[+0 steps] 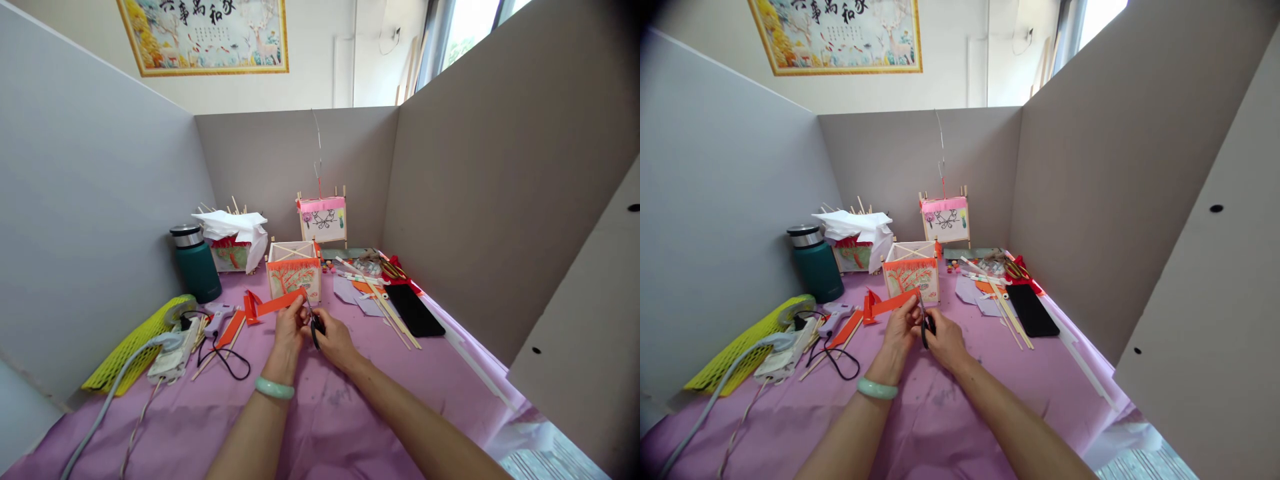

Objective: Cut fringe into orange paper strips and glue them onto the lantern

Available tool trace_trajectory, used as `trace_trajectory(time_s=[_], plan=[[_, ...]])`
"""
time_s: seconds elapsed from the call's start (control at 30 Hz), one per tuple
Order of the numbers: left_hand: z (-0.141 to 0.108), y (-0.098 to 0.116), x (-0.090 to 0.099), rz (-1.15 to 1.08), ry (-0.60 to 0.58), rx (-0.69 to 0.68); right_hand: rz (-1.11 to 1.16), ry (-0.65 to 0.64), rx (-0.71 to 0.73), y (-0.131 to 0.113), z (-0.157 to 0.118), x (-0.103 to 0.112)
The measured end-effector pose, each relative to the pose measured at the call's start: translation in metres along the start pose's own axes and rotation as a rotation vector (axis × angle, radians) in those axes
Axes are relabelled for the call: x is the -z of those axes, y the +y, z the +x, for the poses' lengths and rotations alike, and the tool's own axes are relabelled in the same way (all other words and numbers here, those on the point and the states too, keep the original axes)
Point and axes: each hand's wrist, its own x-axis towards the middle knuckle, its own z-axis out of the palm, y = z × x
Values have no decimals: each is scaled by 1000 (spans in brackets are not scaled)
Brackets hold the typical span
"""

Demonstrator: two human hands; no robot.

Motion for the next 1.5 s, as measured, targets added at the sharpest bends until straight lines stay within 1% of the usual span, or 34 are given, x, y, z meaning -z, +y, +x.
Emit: trace_trajectory(time_s=[0.1,0.5,0.83,0.97,1.07,1.3,1.5], plan=[[0,0,0,-9,9,-10,-4,-1,-1,1,0,0],[0,0,1,17,-15,-4,-31,11,3,3,1,-2],[-1,1,-1,-23,-10,-18,-52,11,5,5,1,-2],[0,1,1,-4,-18,19,-48,11,0,4,1,-2],[0,0,1,1,-23,19,-55,18,-2,2,1,-2],[1,-2,-2,-42,-21,-8,-35,29,-15,-1,0,0],[1,-3,-2,-26,-11,18,-4,43,-10,0,0,-1]])
